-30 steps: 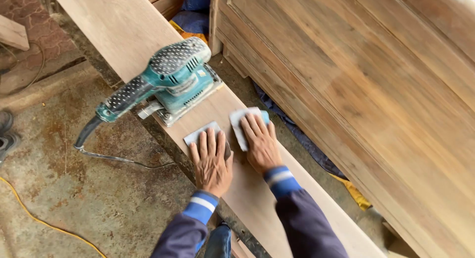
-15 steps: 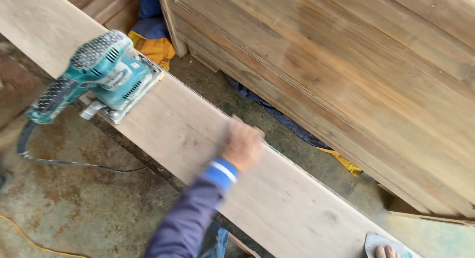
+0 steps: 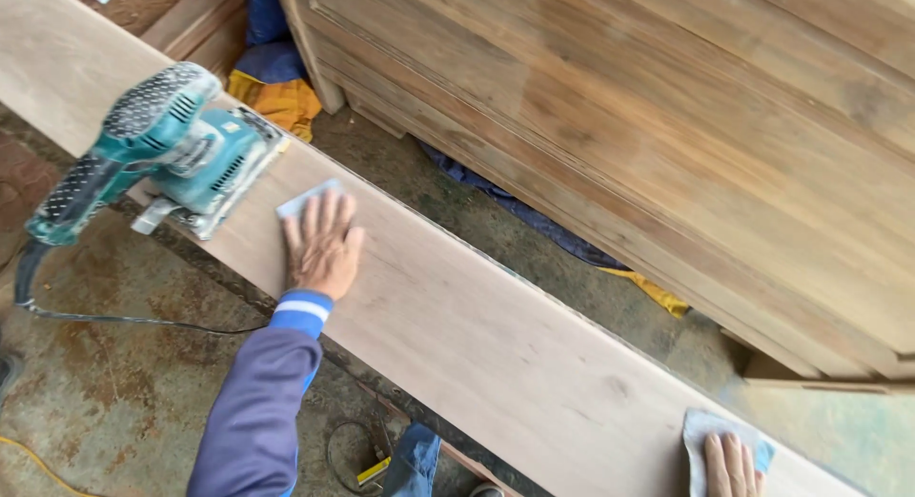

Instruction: The recorder is sanding a long piece of wood using both manual sandpaper and an electric orbital sander.

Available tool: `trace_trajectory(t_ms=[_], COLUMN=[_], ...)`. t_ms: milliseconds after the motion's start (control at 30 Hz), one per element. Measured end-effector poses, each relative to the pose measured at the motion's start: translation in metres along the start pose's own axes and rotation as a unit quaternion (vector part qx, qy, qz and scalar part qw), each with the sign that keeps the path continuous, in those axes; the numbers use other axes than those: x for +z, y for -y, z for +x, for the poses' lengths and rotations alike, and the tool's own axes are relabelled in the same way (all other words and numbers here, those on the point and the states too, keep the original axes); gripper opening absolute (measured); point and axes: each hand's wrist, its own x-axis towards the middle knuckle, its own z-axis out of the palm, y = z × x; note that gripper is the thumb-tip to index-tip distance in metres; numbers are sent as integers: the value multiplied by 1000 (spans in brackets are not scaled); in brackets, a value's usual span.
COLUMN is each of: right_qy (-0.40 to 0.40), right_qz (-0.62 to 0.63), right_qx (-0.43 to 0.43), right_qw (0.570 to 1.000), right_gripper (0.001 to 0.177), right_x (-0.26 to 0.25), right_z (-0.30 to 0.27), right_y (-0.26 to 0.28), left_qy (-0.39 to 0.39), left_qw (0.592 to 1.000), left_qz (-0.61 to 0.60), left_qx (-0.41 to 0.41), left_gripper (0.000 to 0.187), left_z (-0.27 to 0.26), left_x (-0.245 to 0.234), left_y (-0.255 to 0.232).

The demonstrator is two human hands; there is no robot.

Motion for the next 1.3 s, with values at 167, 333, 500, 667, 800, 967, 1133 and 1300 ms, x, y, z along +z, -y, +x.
trace_trajectory(t_ms=[167, 333, 500, 667, 800, 967, 1133, 1300], right_qy=[-4, 219, 166, 29, 33, 130, 201, 195], right_qz=[45, 168, 139, 103, 97, 184, 165, 124], right_qx=[33, -29, -77, -7, 2, -70, -235, -191], right_qw=[998, 961, 973, 994, 995, 972, 936, 954], right_gripper=[72, 92, 84, 55, 76, 71, 71, 68], right_x=[-73, -43, -64, -91, -55, 11, 36, -26], right_z=[123, 199, 157, 76, 96, 241, 324, 238], right_y=[171, 343, 275, 141, 184, 354, 433, 309], left_qy=[40, 33, 70, -19, -21, -33, -18, -36], left_qw=[995, 987, 995, 996, 996, 996, 997, 997], left_qz=[86, 12, 43, 50, 48, 36, 5, -4], left_qx=[-10, 155, 53, -69, -75, -71, -77, -71], left_gripper=[61, 63, 62, 65, 64, 64, 63, 61], left_z=[-48, -108, -106, -103, -106, -107, -106, -107], left_x=[16, 42, 36, 34, 26, 19, 8, 13], left_y=[-78, -134, -59, -47, -56, -58, -61, -58])
